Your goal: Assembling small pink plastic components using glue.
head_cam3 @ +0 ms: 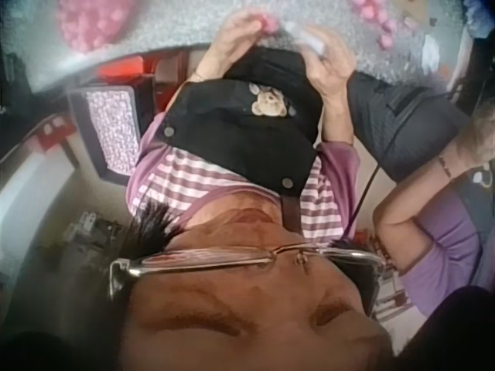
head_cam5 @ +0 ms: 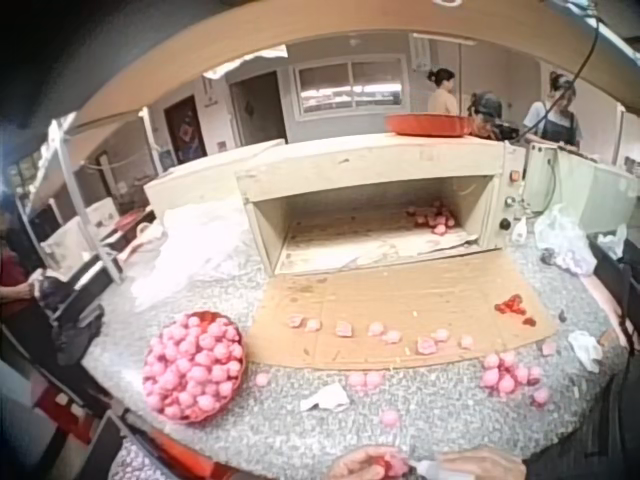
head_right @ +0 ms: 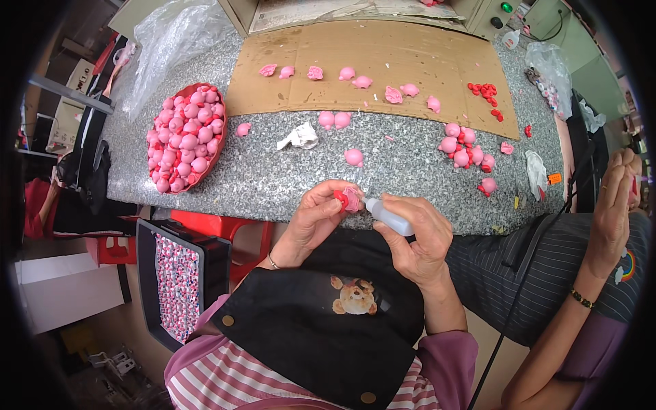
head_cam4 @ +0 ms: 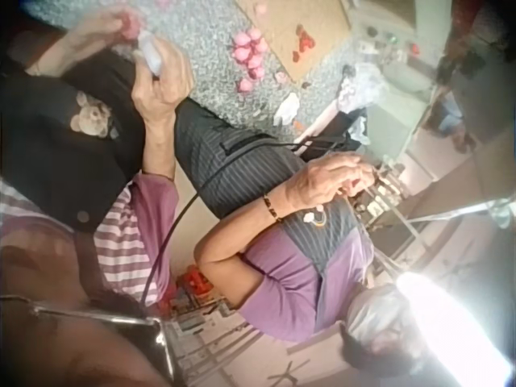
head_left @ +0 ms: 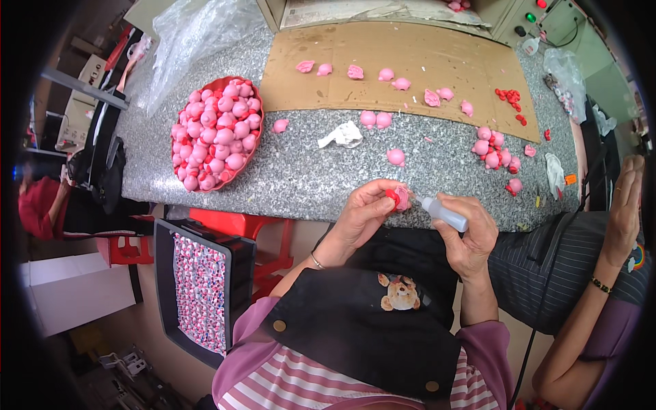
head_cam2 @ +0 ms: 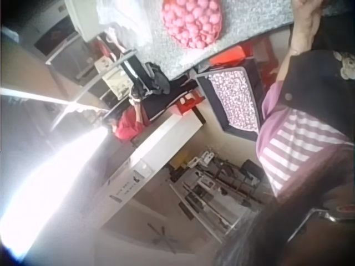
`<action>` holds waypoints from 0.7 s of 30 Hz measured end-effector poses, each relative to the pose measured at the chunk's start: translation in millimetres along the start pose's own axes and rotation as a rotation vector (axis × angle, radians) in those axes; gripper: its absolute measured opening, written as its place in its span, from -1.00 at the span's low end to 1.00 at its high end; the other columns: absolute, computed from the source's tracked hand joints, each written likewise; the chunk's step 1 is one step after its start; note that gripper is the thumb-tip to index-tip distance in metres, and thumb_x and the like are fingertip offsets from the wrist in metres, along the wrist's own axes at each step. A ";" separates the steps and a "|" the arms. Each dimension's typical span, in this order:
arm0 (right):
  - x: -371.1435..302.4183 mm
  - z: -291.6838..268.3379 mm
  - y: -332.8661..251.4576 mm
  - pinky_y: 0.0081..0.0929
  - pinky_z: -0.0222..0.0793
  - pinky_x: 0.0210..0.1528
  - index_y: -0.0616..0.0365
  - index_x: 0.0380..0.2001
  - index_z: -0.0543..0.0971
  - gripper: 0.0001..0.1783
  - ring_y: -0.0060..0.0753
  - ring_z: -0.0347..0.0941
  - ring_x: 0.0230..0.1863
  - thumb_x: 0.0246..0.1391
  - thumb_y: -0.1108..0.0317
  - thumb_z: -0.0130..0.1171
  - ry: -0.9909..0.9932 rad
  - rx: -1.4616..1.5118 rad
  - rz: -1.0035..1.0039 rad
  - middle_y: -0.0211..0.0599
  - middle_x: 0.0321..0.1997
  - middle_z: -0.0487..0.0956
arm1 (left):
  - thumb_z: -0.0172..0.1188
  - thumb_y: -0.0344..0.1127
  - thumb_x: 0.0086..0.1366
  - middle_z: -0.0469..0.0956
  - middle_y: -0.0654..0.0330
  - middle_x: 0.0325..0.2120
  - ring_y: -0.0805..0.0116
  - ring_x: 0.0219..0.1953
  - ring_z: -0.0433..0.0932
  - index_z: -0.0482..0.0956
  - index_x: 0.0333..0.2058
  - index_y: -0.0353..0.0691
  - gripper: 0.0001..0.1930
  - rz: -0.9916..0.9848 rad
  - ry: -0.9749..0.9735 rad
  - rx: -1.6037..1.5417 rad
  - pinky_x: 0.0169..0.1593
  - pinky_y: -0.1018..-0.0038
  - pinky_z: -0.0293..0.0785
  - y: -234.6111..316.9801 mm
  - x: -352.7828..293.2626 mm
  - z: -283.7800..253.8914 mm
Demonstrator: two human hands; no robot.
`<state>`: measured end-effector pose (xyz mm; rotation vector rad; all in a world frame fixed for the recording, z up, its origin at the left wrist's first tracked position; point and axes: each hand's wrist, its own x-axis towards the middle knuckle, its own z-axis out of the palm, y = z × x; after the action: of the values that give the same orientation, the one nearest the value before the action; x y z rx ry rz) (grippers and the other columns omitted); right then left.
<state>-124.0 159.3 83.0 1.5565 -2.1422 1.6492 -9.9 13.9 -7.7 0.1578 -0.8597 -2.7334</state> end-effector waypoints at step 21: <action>-1.7 0.2 1.0 -0.45 0.45 -0.33 0.26 -0.35 0.53 -0.70 -0.20 0.56 -0.34 -0.24 0.51 0.35 0.017 0.001 0.023 -0.10 -0.34 0.60 | 0.15 -0.33 0.20 0.47 0.03 -0.09 0.25 -0.04 0.47 0.42 0.00 -0.29 -0.62 -0.010 0.016 -0.005 0.12 0.29 0.31 2.2 -2.0 1.9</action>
<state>-123.8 160.2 81.3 1.5177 -2.1596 1.6647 -7.8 13.7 -4.8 0.1837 -0.8503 -2.7392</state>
